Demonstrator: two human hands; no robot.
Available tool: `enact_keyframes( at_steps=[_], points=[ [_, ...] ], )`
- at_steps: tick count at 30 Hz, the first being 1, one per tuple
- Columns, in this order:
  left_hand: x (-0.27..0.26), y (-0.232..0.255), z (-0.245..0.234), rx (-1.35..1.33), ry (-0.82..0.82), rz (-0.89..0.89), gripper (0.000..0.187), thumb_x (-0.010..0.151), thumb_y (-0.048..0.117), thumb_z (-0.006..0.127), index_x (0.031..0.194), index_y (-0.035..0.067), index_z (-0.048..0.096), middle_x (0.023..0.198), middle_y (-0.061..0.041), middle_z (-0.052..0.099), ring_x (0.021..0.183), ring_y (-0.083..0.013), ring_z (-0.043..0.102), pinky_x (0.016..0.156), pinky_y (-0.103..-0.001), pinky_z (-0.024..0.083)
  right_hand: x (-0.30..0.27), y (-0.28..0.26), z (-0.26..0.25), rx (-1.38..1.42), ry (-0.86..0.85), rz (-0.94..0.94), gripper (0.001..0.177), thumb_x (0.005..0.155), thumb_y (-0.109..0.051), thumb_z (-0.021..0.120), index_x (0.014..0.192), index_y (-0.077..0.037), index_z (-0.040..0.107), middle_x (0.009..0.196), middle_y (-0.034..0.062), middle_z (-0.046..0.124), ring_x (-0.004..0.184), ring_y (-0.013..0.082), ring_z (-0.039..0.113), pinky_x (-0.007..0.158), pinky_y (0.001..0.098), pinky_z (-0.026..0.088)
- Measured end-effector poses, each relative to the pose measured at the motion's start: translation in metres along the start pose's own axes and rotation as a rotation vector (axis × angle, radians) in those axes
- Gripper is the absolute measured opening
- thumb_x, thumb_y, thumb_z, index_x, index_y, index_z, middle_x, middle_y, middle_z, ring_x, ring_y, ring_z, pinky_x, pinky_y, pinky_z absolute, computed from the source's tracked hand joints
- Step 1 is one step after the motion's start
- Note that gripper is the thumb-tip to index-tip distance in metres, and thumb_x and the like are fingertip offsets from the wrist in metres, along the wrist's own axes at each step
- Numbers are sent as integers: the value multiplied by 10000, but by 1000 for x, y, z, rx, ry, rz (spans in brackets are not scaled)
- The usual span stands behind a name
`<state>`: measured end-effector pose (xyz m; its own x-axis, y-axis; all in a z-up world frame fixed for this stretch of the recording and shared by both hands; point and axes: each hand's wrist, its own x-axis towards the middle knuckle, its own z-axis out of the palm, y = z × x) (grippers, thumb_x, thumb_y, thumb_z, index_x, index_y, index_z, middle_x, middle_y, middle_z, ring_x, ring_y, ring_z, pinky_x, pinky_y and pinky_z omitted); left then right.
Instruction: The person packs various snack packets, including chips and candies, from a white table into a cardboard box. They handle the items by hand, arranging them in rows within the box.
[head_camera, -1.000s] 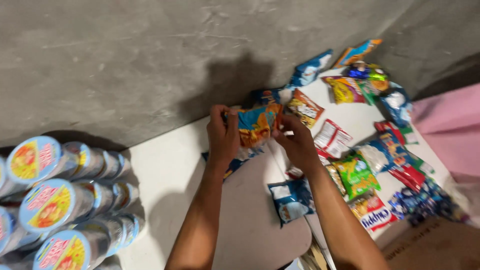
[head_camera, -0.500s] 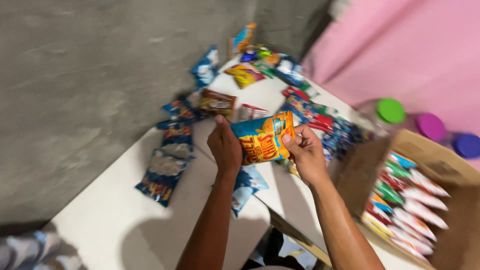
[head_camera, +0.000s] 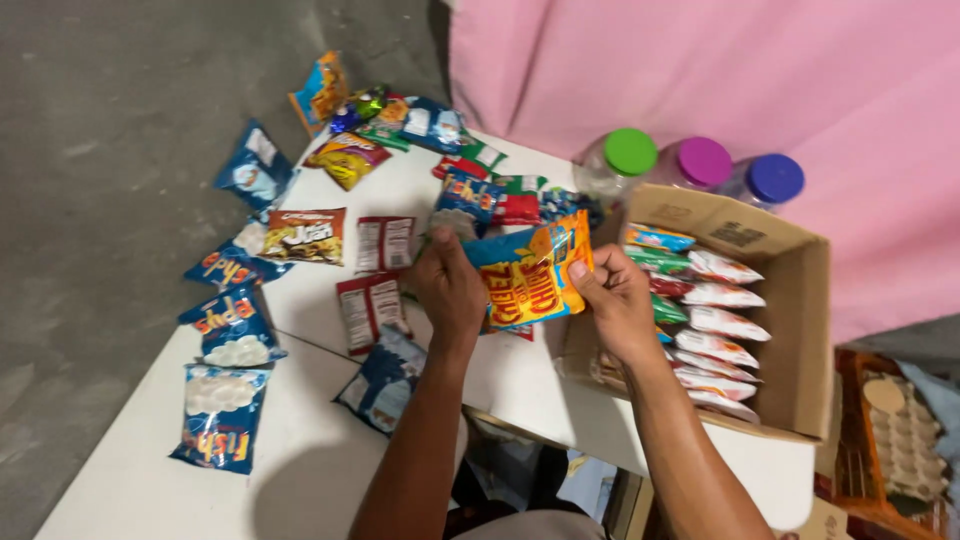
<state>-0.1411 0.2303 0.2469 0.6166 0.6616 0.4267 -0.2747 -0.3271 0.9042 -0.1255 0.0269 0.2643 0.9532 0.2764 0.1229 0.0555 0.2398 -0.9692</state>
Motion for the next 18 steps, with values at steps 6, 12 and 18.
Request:
enact_keyframes(
  at_steps=[6,12,18],
  points=[
    [-15,42,45,-221,-250,6,542,1100,504,468,827,39,519,644,-45,446,580,-169,421,523,-350,335,-9,-31,-42,143,135,100,124,990,-172,630,1015,-54,601,889,65,760,734,98,691,662,267,552],
    [-28,49,75,168,-409,223,546,1036,590,526,849,82,599,646,-109,593,630,-321,631,559,-429,448,-22,21,-147,-160,42,154,203,1036,-71,750,1138,62,635,1000,87,652,884,113,583,811,306,522],
    [-53,95,122,226,-655,535,620,813,707,674,897,94,634,642,-96,644,624,-316,700,547,-427,528,-43,-116,-123,-488,62,92,919,630,24,843,1449,-109,447,1473,49,523,1327,149,513,957,338,543]
  ],
)
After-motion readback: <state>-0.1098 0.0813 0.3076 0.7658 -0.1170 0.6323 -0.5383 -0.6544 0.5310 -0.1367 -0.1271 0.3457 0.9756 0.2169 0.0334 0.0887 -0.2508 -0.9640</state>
